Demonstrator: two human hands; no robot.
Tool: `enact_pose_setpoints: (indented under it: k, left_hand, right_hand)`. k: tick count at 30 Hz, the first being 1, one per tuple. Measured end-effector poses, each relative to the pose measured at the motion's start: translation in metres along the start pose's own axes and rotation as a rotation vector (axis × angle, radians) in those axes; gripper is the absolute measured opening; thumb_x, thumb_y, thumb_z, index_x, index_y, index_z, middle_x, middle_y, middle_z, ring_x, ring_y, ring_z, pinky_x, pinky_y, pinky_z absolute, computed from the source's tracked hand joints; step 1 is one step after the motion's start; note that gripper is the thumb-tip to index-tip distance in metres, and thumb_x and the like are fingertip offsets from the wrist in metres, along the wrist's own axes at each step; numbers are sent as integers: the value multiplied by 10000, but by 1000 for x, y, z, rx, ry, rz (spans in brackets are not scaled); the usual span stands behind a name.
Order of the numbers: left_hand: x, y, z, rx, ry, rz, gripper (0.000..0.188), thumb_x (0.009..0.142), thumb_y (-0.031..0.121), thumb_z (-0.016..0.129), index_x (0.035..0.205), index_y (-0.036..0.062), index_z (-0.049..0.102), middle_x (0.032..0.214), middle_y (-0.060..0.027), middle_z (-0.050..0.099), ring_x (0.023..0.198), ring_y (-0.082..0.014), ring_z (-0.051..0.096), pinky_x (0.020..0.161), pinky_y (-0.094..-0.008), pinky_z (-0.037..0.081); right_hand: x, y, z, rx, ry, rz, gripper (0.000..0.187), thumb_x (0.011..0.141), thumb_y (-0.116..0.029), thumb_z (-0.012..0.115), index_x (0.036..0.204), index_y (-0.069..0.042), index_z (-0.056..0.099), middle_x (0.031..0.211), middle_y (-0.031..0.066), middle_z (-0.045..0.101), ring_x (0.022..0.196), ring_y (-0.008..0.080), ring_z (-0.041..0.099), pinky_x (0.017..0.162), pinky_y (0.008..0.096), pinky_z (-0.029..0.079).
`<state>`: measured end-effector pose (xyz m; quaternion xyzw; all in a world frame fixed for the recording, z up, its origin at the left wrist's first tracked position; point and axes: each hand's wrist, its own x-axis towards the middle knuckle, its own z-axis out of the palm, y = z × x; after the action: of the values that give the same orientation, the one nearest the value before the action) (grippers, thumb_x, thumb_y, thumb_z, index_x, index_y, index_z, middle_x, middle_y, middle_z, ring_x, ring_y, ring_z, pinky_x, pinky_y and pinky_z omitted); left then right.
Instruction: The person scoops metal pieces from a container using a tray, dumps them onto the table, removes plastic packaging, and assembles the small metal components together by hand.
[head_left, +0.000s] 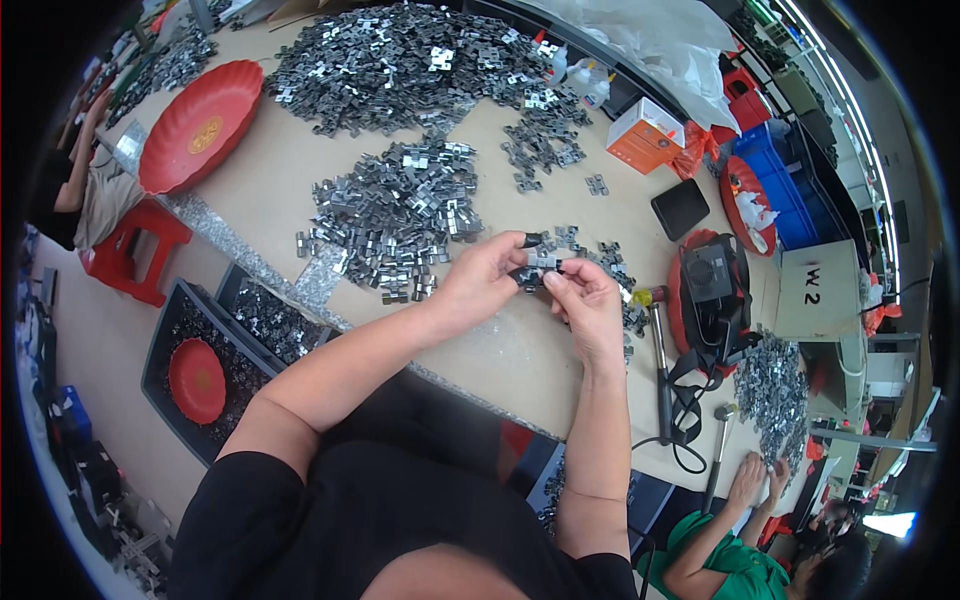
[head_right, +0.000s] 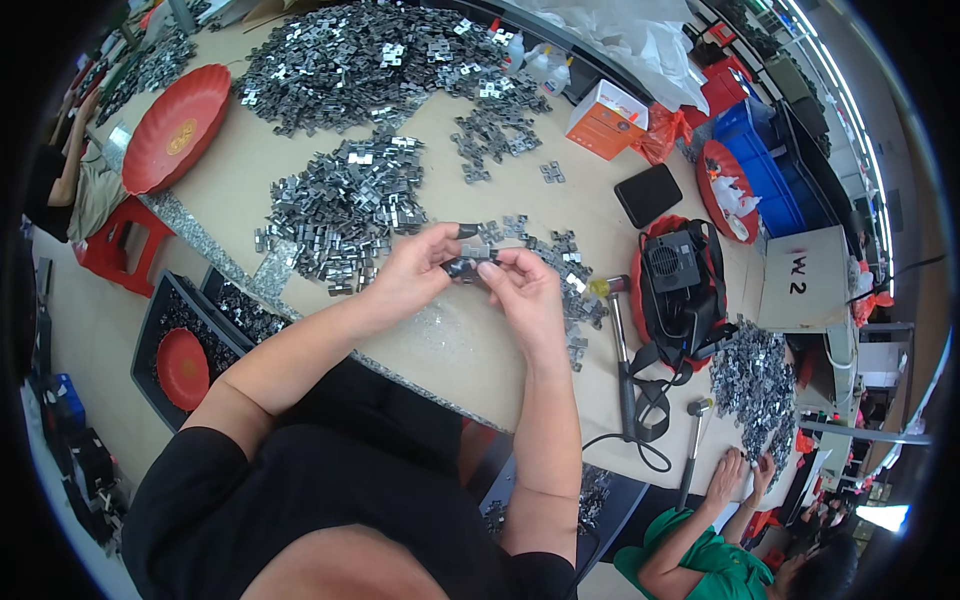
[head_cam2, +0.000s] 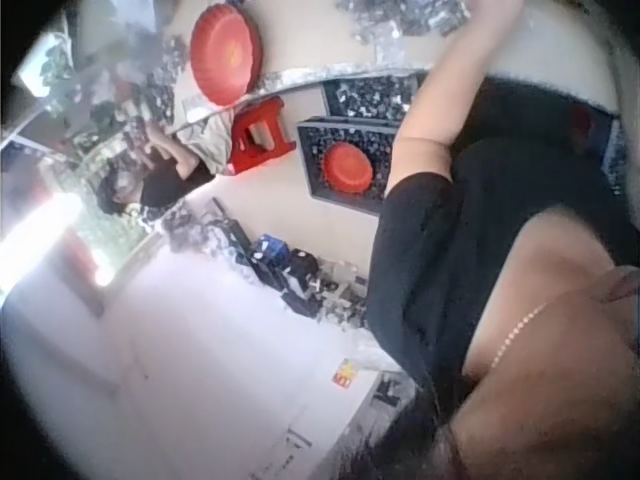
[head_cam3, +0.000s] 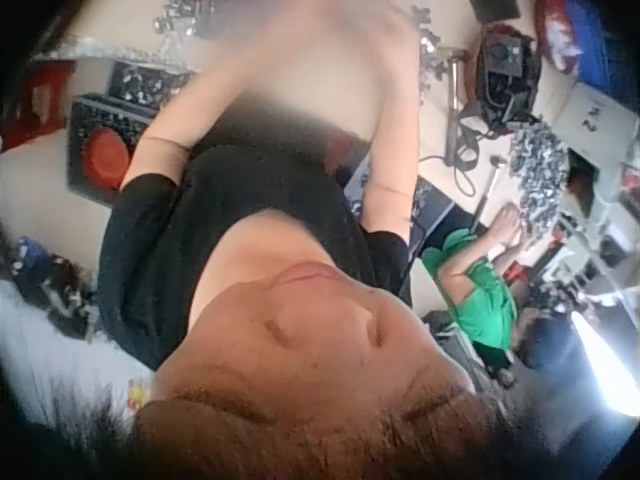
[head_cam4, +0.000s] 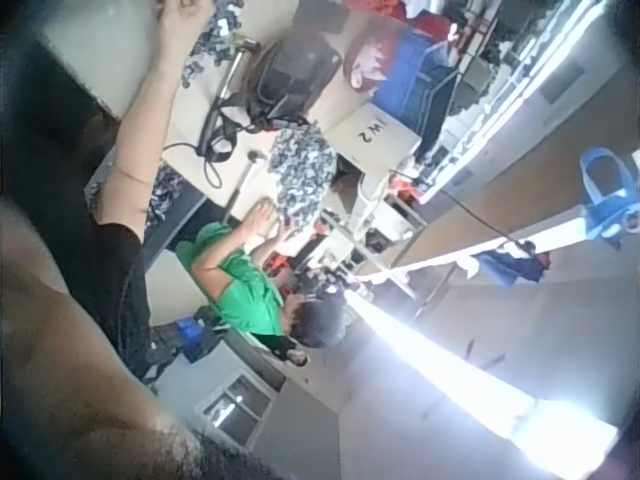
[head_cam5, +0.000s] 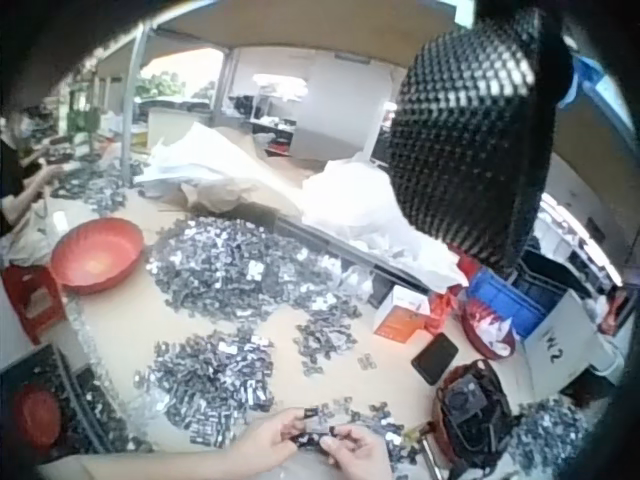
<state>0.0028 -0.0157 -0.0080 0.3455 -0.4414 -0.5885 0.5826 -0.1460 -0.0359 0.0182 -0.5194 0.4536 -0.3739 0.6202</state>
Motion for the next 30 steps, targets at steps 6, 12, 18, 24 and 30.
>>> enact_pose_setpoints:
  k: [6,12,18,24,30]
  left_hand:
    - [-9,-2,0,668,-30,292,95,649,-47,479,736,-24,450,682,-125,434,607,-258,445,552,-304,357]
    - [-10,1,-4,529,-58,143,85,659,-60,468,738,-26,467,684,-62,418,595,-131,417,524,-250,338]
    - [-12,-1,-3,411,-52,44,79,677,-59,473,747,-25,487,714,-25,415,608,-76,401,524,-218,332]
    - [-12,-1,-4,436,-51,94,61,696,-52,481,746,-18,489,713,-23,417,605,-67,399,524,-211,334]
    - [-10,1,-5,460,-101,130,59,690,-53,479,734,-13,480,689,-16,409,595,-72,398,512,-224,328]
  right_hand:
    - [-1,6,-5,-92,-19,-128,108,761,-44,575,858,-5,548,732,6,570,589,39,499,518,158,394]
    - [0,7,0,26,-40,-71,117,752,-57,582,855,-12,551,720,4,568,561,41,489,513,152,388]
    - [-2,6,0,5,-27,2,109,760,-76,589,834,-16,536,662,1,551,530,42,488,477,159,381]
    - [-1,2,-3,54,-76,3,111,765,-99,589,821,-17,540,634,8,546,505,42,489,418,158,365]
    - [-4,1,-4,-86,-74,-25,111,787,-111,566,825,-11,537,632,11,541,510,43,484,427,162,368]
